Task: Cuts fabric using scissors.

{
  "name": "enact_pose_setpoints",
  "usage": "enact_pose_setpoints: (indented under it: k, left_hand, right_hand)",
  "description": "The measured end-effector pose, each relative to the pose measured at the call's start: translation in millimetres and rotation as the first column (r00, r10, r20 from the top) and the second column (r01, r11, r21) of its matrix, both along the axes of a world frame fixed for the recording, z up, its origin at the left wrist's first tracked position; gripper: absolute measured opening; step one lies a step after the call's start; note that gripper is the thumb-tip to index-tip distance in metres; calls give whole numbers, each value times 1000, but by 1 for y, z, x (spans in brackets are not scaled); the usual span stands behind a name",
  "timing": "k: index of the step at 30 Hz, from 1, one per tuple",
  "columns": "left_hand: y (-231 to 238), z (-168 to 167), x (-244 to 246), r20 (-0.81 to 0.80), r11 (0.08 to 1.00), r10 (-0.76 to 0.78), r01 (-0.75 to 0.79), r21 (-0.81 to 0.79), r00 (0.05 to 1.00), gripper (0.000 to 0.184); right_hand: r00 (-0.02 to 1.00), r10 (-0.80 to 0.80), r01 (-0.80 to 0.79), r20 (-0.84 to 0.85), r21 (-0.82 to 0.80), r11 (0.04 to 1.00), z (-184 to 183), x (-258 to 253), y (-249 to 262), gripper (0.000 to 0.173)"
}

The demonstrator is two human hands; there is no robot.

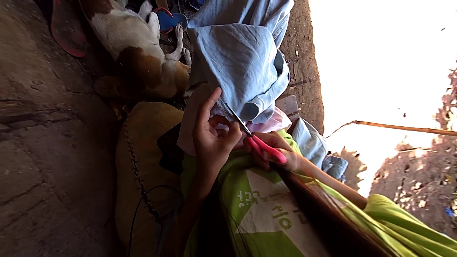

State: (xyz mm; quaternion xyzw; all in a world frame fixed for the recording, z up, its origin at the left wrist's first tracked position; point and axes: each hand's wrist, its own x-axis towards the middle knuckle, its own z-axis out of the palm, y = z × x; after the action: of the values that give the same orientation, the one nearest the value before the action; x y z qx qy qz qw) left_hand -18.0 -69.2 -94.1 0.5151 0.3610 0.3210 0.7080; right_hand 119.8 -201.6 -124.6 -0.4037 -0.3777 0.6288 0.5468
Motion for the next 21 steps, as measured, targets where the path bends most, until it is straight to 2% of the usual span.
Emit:
enact_pose_setpoints:
  k: [5,12,21]
  left_hand:
    - [-1,0,-1,-1,1000,-11,11,-18,1000,77]
    - [-1,-1,-2,1,1000,-9,9,-16,1000,78]
    - [-3,1,0,18,999,-17,18,-44,1000,79]
  right_hand:
    - [1000,20,-20,-20,-27,999,0,3,2,47]
    - [1000,21,-21,0,-21,1000,2,2,-1,41]
    - [1000,2,-2,10,-4,1000,2,0,1,43]
